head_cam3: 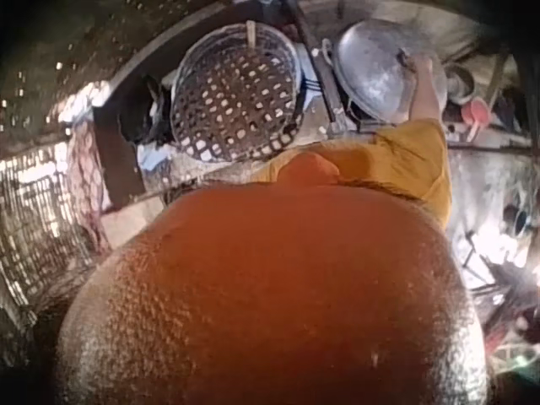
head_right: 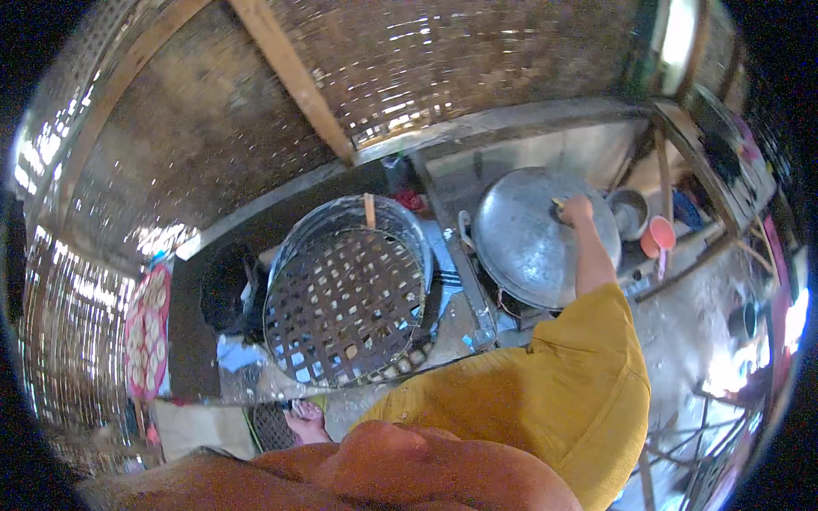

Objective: The person manually applies dough to small circular mats, organizes these mats onto larger trays, and transfers the trays between a bowl of dough and a steaming station.

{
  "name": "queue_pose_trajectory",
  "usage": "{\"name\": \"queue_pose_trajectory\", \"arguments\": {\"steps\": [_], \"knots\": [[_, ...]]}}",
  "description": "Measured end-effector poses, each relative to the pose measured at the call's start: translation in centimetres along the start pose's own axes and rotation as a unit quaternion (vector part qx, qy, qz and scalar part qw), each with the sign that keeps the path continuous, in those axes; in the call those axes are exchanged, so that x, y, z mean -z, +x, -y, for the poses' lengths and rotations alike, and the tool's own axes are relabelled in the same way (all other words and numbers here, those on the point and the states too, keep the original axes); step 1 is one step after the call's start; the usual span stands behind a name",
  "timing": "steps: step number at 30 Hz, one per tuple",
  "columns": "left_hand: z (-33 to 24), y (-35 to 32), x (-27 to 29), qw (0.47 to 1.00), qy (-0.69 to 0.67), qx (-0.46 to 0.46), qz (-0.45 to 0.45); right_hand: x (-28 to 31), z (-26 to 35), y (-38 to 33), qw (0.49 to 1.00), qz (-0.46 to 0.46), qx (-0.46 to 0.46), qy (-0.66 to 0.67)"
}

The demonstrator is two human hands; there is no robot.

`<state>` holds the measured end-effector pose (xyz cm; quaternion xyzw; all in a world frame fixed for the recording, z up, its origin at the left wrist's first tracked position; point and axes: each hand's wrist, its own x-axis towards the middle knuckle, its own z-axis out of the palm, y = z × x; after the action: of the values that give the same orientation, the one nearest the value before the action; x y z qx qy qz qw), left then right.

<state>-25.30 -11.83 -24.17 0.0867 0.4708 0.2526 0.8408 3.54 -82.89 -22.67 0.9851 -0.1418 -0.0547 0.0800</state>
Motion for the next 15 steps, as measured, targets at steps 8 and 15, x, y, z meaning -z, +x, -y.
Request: {"name": "queue_pose_trajectory", "arguments": {"steps": [8,15], "knots": [[0.4,-0.7,1.0,1.000,-0.005,-0.013,-0.012,-7.4,-6.3,6.4,0.818,-0.080,-0.108,0.560],[-2.0,0.3,4.9,0.999,-0.019,-0.049,0.000,10.7,-0.3,3.6,0.596,-0.063,-0.169,0.783]]}}
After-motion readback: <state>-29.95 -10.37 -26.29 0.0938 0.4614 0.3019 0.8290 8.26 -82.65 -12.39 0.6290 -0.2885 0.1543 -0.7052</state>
